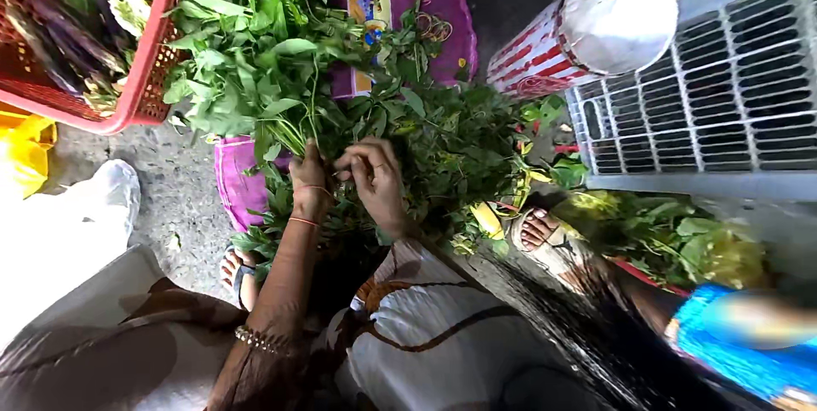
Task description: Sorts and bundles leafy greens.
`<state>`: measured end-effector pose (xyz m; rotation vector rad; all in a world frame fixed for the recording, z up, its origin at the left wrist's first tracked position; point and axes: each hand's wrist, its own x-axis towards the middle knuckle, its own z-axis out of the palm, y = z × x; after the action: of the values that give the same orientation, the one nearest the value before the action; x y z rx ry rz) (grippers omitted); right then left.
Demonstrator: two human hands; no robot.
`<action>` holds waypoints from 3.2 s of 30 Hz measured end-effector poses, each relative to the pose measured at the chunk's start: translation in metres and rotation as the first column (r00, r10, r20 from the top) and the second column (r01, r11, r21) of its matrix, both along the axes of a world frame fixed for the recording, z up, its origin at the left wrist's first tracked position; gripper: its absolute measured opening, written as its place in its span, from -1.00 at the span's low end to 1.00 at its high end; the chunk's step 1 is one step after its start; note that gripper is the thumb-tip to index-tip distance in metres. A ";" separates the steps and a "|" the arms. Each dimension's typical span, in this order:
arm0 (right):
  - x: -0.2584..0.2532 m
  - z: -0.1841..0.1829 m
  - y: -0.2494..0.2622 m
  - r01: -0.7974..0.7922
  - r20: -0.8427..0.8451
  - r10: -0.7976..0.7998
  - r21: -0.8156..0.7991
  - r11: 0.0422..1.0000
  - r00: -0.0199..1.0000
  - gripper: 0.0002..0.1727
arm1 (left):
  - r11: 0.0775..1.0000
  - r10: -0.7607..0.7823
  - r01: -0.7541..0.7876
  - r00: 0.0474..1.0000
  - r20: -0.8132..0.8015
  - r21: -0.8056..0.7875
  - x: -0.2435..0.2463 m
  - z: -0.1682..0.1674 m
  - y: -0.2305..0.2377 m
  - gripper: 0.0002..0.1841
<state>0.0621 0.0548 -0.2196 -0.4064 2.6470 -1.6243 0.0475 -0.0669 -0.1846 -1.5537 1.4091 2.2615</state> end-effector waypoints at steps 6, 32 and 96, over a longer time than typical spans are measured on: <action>-0.002 -0.047 0.013 -0.031 0.346 -0.202 0.565 0.825 0.916 -0.55 | 0.999 0.044 -0.040 0.993 -0.107 0.035 -0.006 0.027 -0.030 -0.57; -0.014 0.029 0.061 0.166 0.329 -0.086 -0.223 0.961 0.941 -0.73 | 0.981 -0.157 0.180 0.954 -0.254 0.069 -0.024 0.032 0.035 -0.82; -0.009 0.076 0.151 -0.032 0.559 0.113 -0.152 0.988 0.821 -0.70 | -0.496 -0.837 0.033 -0.285 0.467 -0.868 -0.058 0.019 0.064 -0.28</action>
<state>0.0536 0.2061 -0.1432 -0.0063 2.0594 -1.5915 -0.0100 -0.0029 -0.1652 1.3013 2.6233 0.5186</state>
